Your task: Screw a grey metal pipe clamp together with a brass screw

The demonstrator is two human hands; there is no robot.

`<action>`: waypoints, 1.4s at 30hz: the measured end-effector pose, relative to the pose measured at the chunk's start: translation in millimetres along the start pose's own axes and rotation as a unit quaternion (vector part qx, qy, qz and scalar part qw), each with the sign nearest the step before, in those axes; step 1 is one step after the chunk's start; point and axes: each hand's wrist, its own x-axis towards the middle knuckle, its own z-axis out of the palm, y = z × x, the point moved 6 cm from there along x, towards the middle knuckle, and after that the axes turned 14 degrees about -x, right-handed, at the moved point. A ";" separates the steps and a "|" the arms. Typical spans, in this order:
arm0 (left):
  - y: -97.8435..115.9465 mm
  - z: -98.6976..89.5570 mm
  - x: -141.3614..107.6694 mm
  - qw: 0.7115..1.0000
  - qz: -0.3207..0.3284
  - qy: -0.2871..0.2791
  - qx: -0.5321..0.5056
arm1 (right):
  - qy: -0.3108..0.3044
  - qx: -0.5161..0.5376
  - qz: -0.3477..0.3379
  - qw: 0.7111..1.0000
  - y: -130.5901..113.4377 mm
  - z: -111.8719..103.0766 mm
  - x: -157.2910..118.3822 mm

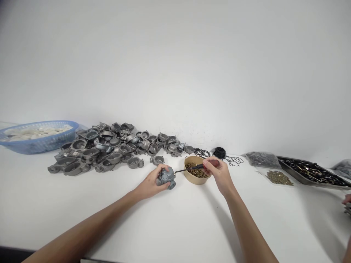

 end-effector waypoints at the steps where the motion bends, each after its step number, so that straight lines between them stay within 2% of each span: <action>1: -0.1 0.1 0.1 1.000 0.000 -0.001 0.001 | 0.000 -0.001 0.000 1.000 -0.5 0.1 0.0; 42: 1.0 0.0 0.1 1.000 -0.018 -0.007 -0.002 | -0.009 -0.010 0.016 1.000 3.8 3.4 -0.8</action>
